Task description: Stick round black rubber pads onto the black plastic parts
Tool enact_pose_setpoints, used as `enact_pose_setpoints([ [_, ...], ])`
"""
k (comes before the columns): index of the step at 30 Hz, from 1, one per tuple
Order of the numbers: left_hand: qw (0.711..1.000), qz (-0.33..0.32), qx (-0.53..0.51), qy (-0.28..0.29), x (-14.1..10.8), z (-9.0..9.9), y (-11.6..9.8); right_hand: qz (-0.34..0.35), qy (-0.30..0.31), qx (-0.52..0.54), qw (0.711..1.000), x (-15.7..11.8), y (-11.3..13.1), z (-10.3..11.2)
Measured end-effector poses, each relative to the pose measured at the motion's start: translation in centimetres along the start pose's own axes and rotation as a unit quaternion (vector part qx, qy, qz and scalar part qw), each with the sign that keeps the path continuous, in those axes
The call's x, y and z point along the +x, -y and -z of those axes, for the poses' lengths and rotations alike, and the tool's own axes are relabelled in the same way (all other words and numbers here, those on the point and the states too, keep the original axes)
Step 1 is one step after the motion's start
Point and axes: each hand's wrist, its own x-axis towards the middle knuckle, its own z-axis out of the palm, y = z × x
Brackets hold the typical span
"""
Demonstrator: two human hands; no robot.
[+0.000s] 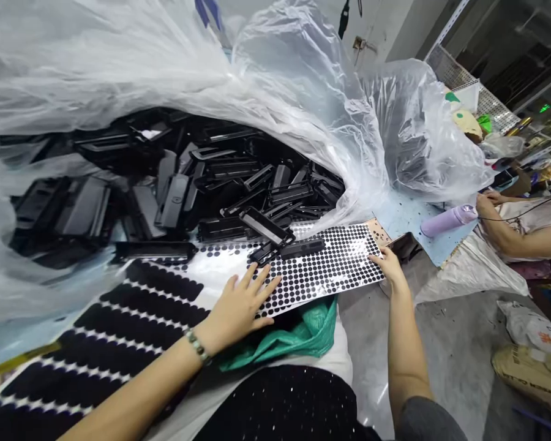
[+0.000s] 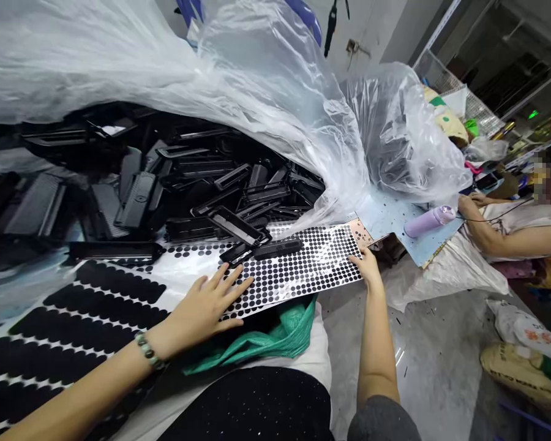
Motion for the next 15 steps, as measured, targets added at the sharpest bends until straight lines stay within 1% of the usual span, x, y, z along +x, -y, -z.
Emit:
enact_pose_setpoints([
  [2,1.0,0.0,0.001,0.003,0.6,0.1,0.1,0.016,-0.008,-0.038,0.999,2.4,1.3,0.0],
  [5,1.0,0.011,-0.01,0.006,1.9,0.6,0.1,0.048,-0.019,-0.094,0.994,5.7,3.3,-0.7],
  [8,0.999,0.026,-0.031,0.01,2.9,1.0,0.2,0.079,-0.034,-0.147,0.985,7.5,5.3,-1.6],
  [10,0.999,0.022,-0.042,0.005,2.8,1.1,0.5,0.102,-0.052,-0.179,0.977,7.4,6.4,-1.8],
  [11,0.999,0.014,-0.047,-0.01,2.5,1.1,0.7,0.118,-0.064,-0.191,0.972,6.9,6.8,-1.8],
  [13,0.996,-0.007,-0.058,-0.066,2.0,1.3,1.0,0.159,-0.088,-0.204,0.962,5.1,7.4,-2.1],
  [15,0.988,-0.017,-0.069,-0.137,2.1,1.7,1.2,0.204,-0.092,-0.202,0.954,2.7,7.7,-3.0],
])
